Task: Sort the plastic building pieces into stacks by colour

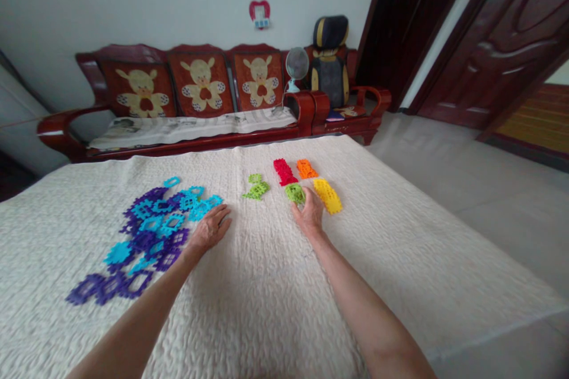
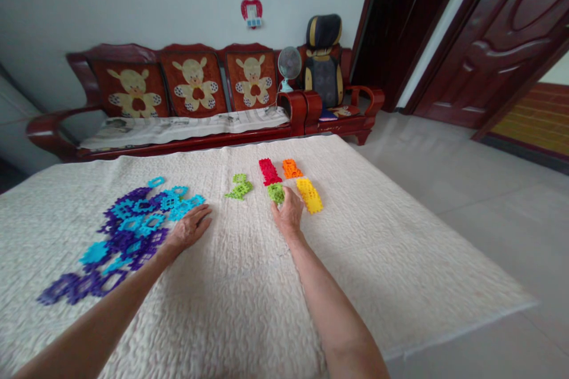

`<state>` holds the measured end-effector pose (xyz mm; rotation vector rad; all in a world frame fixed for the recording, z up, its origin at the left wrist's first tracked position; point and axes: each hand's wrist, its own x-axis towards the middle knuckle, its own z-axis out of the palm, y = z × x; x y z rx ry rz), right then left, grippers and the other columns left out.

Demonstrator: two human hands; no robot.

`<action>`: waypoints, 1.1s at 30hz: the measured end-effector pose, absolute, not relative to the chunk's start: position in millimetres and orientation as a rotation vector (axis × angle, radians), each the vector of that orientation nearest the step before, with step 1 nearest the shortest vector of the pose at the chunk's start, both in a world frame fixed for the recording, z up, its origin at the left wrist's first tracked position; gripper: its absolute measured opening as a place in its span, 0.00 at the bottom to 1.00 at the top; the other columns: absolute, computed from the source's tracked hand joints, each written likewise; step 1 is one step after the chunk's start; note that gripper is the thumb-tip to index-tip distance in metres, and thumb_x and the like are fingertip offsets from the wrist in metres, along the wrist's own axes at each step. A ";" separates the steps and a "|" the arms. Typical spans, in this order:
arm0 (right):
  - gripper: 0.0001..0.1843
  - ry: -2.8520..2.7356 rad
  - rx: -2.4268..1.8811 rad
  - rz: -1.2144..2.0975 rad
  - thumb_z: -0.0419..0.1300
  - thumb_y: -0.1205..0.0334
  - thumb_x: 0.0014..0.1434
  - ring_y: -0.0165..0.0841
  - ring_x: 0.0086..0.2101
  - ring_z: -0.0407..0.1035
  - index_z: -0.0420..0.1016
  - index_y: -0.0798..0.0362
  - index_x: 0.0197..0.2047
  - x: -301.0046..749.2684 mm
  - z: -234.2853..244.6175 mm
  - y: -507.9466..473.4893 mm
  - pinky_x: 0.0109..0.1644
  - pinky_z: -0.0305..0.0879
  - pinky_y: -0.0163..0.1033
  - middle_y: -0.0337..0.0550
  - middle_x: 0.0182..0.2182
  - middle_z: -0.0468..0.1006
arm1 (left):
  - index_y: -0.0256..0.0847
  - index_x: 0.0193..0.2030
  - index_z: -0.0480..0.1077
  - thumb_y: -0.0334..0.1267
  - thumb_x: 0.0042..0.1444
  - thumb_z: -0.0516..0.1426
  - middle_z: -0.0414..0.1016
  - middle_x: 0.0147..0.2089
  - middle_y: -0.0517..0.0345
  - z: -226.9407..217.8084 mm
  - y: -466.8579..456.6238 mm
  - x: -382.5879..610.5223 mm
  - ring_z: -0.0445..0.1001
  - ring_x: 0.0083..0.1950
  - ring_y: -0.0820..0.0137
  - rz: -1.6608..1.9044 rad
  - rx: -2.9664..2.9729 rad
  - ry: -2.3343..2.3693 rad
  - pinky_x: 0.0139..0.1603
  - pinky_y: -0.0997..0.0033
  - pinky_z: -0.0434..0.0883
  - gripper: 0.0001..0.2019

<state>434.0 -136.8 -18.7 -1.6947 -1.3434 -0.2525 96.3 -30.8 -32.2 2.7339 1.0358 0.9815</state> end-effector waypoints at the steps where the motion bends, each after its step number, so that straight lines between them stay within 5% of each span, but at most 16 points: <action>1: 0.30 -1.350 -1.690 -0.246 0.58 0.56 0.57 0.46 0.54 0.67 0.62 0.57 0.61 434.4 -19.2 -136.6 0.57 0.64 0.54 0.60 0.54 0.74 | 0.42 0.51 0.74 0.45 0.64 0.51 0.77 0.55 0.46 -31.4 -31.4 96.8 0.74 0.60 0.57 0.984 2.728 1.036 0.63 0.50 0.72 0.16; 33: 0.31 -1.303 -1.813 -0.214 0.59 0.58 0.52 0.48 0.51 0.64 0.64 0.58 0.59 430.1 -11.9 -137.3 0.55 0.65 0.53 0.57 0.50 0.71 | 0.40 0.53 0.73 0.44 0.65 0.51 0.76 0.57 0.45 -33.3 -30.3 95.5 0.73 0.61 0.57 0.965 2.776 1.048 0.63 0.51 0.72 0.17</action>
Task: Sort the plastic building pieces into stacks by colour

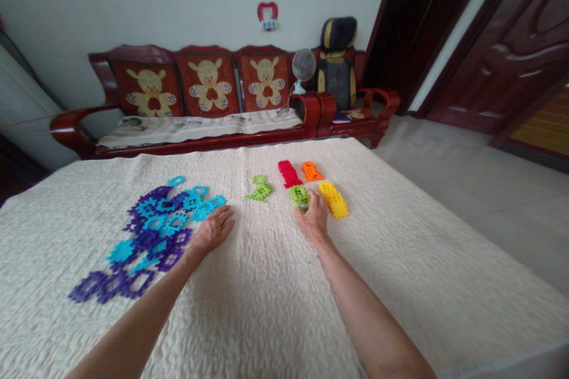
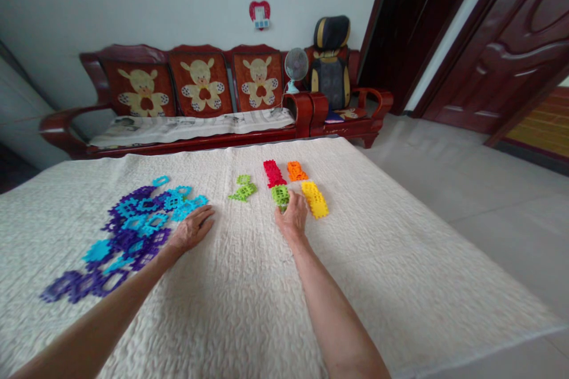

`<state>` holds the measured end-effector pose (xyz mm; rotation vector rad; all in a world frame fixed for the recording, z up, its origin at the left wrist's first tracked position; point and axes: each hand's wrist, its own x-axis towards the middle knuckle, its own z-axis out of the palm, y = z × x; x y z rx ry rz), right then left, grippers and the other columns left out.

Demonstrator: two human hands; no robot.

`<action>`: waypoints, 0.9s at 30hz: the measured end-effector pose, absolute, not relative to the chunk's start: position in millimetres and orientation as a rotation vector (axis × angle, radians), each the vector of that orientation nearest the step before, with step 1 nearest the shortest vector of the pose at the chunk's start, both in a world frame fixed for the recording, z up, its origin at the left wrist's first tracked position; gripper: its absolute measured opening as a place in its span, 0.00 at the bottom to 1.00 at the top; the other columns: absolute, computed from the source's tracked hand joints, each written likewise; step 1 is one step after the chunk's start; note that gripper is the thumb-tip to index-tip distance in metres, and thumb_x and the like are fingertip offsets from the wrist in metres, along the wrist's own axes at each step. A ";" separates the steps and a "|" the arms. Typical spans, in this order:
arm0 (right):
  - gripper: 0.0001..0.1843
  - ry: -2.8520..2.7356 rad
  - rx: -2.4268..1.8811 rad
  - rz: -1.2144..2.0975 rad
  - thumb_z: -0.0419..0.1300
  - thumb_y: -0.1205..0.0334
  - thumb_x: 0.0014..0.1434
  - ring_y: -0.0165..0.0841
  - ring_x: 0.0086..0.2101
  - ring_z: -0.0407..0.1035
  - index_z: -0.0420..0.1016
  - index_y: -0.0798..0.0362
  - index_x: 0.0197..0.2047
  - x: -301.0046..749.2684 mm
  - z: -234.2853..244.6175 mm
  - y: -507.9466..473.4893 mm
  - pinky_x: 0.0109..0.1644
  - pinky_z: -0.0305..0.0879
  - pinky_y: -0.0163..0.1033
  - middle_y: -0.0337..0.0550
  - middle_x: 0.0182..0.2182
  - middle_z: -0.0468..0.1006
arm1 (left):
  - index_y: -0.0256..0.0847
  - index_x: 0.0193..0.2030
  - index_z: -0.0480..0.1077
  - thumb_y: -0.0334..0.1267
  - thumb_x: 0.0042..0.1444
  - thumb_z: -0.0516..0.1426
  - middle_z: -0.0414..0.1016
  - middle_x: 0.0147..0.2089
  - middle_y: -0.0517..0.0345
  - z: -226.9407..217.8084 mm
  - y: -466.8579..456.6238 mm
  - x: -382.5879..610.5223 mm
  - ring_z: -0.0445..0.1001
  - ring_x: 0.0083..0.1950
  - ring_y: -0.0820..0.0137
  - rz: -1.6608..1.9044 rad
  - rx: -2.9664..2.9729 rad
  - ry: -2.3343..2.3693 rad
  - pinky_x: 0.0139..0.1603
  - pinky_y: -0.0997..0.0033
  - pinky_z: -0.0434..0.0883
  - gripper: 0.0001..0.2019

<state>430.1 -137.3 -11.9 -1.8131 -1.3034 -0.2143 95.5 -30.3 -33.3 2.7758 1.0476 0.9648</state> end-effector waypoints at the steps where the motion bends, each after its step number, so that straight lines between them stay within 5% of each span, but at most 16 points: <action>1: 0.31 -1.298 -1.812 -0.210 0.59 0.58 0.52 0.48 0.51 0.64 0.65 0.58 0.59 429.9 -11.4 -137.3 0.54 0.65 0.53 0.57 0.50 0.71 | 0.40 0.53 0.73 0.44 0.65 0.51 0.76 0.57 0.45 -33.5 -30.2 95.5 0.73 0.61 0.57 0.969 2.777 1.045 0.63 0.52 0.72 0.17; 27: 0.31 -1.321 -1.757 -0.243 0.58 0.58 0.52 0.47 0.50 0.65 0.65 0.57 0.59 429.6 -10.7 -139.2 0.54 0.65 0.53 0.57 0.49 0.71 | 0.39 0.53 0.73 0.46 0.66 0.50 0.75 0.58 0.44 -36.7 -30.0 95.0 0.73 0.61 0.58 0.974 2.784 1.064 0.63 0.52 0.72 0.18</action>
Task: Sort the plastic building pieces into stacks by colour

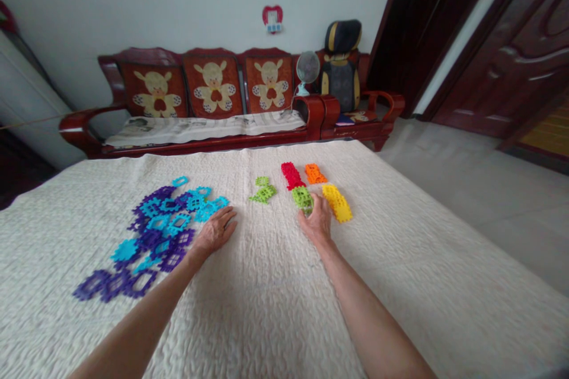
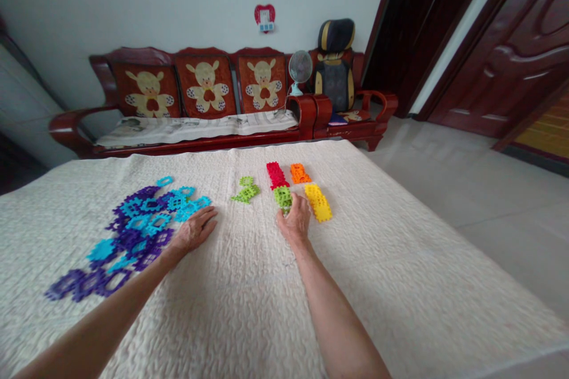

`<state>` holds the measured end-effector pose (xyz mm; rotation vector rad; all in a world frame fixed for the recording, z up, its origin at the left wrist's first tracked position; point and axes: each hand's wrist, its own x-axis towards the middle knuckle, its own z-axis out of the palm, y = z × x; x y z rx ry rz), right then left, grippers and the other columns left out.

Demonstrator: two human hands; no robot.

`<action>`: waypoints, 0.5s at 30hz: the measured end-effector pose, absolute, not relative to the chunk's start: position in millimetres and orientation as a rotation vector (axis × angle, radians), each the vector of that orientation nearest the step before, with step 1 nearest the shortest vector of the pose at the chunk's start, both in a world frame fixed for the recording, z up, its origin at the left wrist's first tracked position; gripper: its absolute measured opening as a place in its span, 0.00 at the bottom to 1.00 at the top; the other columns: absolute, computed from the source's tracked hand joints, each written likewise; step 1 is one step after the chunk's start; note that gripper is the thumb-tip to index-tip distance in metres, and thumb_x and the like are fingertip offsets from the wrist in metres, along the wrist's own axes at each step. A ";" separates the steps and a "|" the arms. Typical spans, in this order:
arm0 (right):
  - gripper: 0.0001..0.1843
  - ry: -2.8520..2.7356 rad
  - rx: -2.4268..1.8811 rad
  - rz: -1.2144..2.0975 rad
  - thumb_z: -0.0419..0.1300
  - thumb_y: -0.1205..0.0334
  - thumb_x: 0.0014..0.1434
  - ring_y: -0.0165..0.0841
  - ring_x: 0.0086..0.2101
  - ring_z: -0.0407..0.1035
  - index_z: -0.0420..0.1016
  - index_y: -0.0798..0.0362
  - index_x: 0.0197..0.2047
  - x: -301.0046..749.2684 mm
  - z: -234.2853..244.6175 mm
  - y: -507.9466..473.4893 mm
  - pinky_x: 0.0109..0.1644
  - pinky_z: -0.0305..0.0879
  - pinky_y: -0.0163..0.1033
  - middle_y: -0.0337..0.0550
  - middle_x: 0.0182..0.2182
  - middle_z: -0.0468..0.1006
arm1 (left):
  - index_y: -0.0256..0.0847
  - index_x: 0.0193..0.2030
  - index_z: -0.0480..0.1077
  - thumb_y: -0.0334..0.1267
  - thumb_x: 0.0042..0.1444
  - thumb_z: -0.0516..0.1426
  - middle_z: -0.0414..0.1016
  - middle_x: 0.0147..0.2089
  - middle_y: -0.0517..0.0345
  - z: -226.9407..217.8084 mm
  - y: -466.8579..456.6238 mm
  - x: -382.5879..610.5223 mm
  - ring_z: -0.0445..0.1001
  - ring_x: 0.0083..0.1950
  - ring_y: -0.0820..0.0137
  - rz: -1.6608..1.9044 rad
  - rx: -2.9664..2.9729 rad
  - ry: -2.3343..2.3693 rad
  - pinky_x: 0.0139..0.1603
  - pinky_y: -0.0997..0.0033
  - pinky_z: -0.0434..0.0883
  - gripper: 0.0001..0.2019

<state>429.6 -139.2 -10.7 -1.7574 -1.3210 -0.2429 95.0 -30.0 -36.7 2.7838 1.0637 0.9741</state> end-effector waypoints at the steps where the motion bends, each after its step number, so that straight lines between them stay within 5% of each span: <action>1: 0.31 -1.320 -1.754 -0.244 0.58 0.58 0.52 0.47 0.50 0.65 0.65 0.57 0.59 429.9 -11.0 -138.7 0.54 0.66 0.53 0.56 0.49 0.71 | 0.39 0.53 0.73 0.46 0.66 0.50 0.75 0.58 0.44 -37.1 -29.9 95.0 0.73 0.61 0.58 0.976 2.781 1.065 0.63 0.52 0.72 0.18; 15: 0.30 -1.245 -1.669 -0.265 0.57 0.57 0.52 0.46 0.52 0.64 0.63 0.57 0.59 431.6 -12.5 -138.7 0.58 0.63 0.56 0.57 0.51 0.70 | 0.40 0.53 0.74 0.45 0.65 0.50 0.75 0.58 0.45 -35.7 -30.0 95.8 0.73 0.61 0.58 0.960 2.758 1.071 0.63 0.51 0.72 0.17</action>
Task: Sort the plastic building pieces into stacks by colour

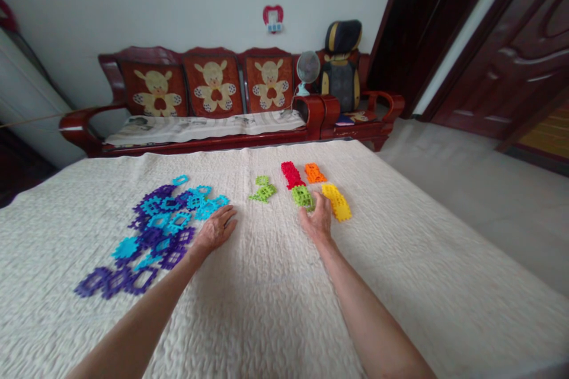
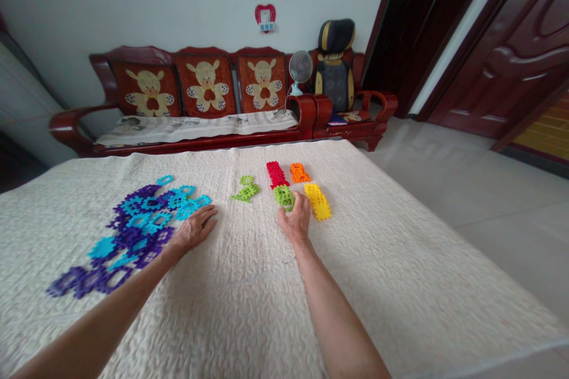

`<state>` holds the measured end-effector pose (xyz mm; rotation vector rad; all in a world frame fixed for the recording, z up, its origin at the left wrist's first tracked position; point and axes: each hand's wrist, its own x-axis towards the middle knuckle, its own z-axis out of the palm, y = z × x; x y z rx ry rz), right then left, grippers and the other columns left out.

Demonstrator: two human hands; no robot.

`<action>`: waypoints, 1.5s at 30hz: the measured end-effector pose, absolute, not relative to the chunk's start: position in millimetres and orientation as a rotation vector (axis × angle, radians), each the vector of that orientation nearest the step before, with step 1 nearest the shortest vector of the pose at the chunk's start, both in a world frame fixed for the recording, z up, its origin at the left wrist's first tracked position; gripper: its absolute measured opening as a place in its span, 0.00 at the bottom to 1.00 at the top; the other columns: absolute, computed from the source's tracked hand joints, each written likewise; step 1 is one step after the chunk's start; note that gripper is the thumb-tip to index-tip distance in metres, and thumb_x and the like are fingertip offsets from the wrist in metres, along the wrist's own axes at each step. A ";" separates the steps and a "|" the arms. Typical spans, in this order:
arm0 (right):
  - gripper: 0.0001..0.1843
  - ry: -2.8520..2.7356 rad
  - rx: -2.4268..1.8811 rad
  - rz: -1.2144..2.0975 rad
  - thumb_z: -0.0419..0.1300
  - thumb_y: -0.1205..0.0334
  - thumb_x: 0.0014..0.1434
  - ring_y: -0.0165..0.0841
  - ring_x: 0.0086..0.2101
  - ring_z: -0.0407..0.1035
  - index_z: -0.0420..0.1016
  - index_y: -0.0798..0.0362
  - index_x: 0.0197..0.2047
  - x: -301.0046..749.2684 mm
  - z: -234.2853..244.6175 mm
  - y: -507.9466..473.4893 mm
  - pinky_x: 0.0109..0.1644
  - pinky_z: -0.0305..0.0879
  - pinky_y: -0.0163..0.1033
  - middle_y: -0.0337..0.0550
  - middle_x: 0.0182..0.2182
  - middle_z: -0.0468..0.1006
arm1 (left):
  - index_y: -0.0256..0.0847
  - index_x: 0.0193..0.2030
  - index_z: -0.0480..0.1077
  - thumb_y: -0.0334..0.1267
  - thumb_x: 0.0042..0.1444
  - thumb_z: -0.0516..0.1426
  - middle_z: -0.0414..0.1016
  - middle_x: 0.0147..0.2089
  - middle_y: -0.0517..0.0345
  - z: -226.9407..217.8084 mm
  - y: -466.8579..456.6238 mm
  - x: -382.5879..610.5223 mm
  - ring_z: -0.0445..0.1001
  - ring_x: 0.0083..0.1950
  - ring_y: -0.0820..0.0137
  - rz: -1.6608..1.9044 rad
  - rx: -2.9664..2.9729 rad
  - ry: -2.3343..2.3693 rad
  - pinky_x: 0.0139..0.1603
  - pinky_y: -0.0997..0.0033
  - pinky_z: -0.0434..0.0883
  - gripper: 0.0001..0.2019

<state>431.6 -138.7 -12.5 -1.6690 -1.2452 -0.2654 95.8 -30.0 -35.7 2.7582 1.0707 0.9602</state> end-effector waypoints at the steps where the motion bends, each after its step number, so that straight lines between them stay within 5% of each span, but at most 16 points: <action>1: 0.29 -1.231 -1.659 -0.262 0.56 0.58 0.53 0.46 0.52 0.64 0.63 0.56 0.58 432.9 -12.4 -139.3 0.58 0.63 0.55 0.57 0.51 0.70 | 0.40 0.53 0.74 0.44 0.65 0.51 0.76 0.58 0.45 -35.4 -30.0 95.8 0.73 0.61 0.58 0.962 2.755 1.072 0.63 0.51 0.72 0.17; 10: 0.20 -1.593 -1.442 -0.142 0.49 0.68 0.59 0.40 0.50 0.69 0.71 0.52 0.53 401.0 -1.1 -148.4 0.58 0.67 0.49 0.51 0.45 0.75 | 0.38 0.51 0.75 0.40 0.65 0.49 0.76 0.57 0.43 -27.2 -34.7 100.4 0.74 0.60 0.57 0.930 2.723 1.125 0.63 0.52 0.72 0.17; 15: 0.21 -1.785 -1.479 -0.040 0.49 0.71 0.58 0.40 0.56 0.65 0.70 0.56 0.54 356.4 -4.6 -112.4 0.63 0.63 0.47 0.53 0.52 0.73 | 0.39 0.51 0.75 0.39 0.66 0.47 0.76 0.57 0.43 -23.0 -38.0 102.3 0.73 0.60 0.58 0.932 2.702 1.110 0.63 0.52 0.71 0.17; 19: 0.24 -1.672 -1.726 -0.048 0.56 0.65 0.58 0.45 0.60 0.60 0.66 0.59 0.58 338.5 -1.5 -70.9 0.63 0.61 0.50 0.60 0.58 0.66 | 0.38 0.52 0.74 0.38 0.66 0.47 0.77 0.56 0.43 -24.7 -38.1 102.6 0.74 0.60 0.59 0.948 2.712 1.103 0.64 0.52 0.71 0.17; 26: 0.16 -1.575 -2.068 0.107 0.61 0.58 0.59 0.45 0.52 0.65 0.72 0.53 0.50 335.9 13.4 -43.4 0.52 0.66 0.48 0.54 0.48 0.72 | 0.40 0.52 0.75 0.37 0.64 0.49 0.77 0.56 0.45 -30.0 -34.5 101.5 0.74 0.59 0.58 0.955 2.700 1.125 0.63 0.51 0.72 0.16; 36: 0.25 -1.641 -1.480 -0.073 0.55 0.67 0.56 0.39 0.55 0.66 0.66 0.54 0.58 359.5 -4.7 -121.7 0.61 0.64 0.46 0.53 0.53 0.73 | 0.41 0.50 0.75 0.40 0.63 0.49 0.78 0.55 0.46 -32.3 -31.4 100.8 0.75 0.58 0.59 0.993 2.711 1.114 0.62 0.53 0.73 0.16; 45: 0.24 -1.857 -1.876 -0.038 0.60 0.64 0.51 0.43 0.47 0.69 0.70 0.53 0.53 405.4 4.8 -190.3 0.52 0.67 0.47 0.50 0.45 0.75 | 0.41 0.50 0.75 0.40 0.63 0.49 0.78 0.54 0.46 -36.4 -28.3 100.0 0.75 0.58 0.58 1.026 2.730 1.095 0.61 0.52 0.73 0.16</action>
